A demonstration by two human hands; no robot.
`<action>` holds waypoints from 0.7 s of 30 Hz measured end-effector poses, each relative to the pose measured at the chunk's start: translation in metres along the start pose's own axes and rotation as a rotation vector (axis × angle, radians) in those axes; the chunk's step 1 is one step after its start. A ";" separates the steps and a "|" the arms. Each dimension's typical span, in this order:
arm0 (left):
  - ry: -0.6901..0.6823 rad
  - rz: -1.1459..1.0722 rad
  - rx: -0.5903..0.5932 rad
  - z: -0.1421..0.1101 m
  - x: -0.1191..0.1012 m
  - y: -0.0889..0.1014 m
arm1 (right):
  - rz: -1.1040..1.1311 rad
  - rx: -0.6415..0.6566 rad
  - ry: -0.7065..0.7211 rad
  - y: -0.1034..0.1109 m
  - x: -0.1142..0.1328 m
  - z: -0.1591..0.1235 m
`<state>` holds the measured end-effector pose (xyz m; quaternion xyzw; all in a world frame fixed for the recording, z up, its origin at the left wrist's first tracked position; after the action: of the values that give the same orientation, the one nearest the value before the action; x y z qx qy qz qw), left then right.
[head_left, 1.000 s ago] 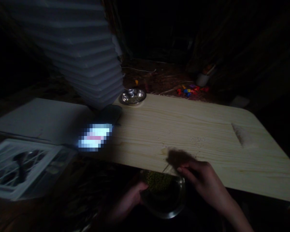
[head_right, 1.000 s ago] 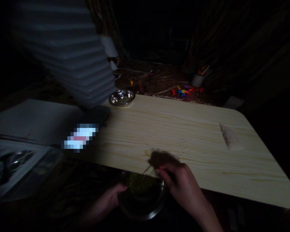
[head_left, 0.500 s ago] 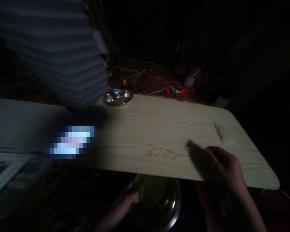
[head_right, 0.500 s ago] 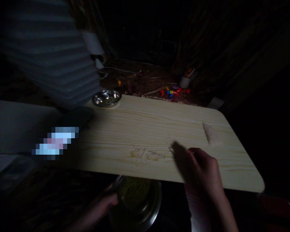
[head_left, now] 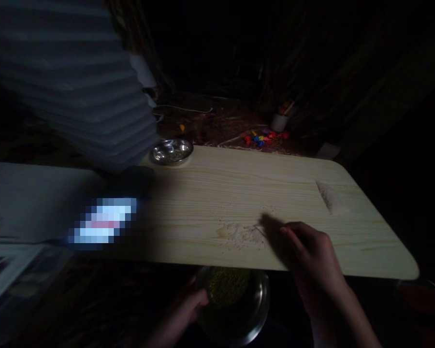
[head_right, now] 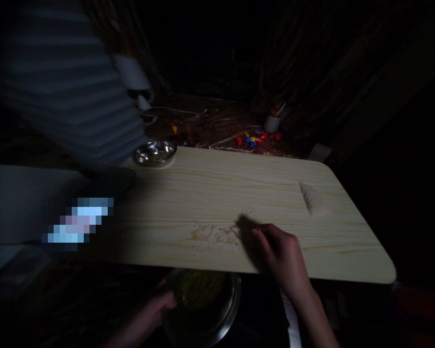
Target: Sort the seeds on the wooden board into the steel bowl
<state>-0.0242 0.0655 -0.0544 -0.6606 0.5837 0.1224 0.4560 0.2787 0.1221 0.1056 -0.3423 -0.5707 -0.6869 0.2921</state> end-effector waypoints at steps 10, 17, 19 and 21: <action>0.036 0.050 -0.003 -0.003 -0.009 -0.015 | -0.135 0.348 0.310 -0.094 0.078 -0.004; 0.023 -0.018 0.130 -0.006 -0.037 -0.034 | -0.181 0.272 0.299 -0.081 0.070 0.034; 0.016 -0.033 0.155 -0.007 -0.039 -0.036 | -0.231 0.202 0.251 -0.067 0.060 0.045; 0.012 -0.050 0.179 -0.009 -0.040 -0.038 | -0.250 0.150 0.213 -0.055 0.049 0.054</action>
<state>-0.0057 0.0816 -0.0042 -0.6324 0.5784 0.0540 0.5125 0.2131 0.1845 0.1194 -0.1714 -0.6241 -0.7058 0.2880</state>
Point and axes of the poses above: each hand's wrist, its own z-axis towards the middle knuckle, its own y-axis out of the back of the hand, x = y × z, the point moved 8 cm from there along z, towards the middle knuckle, and after that the axes turned 1 degree about x, right-handed, at the moved point
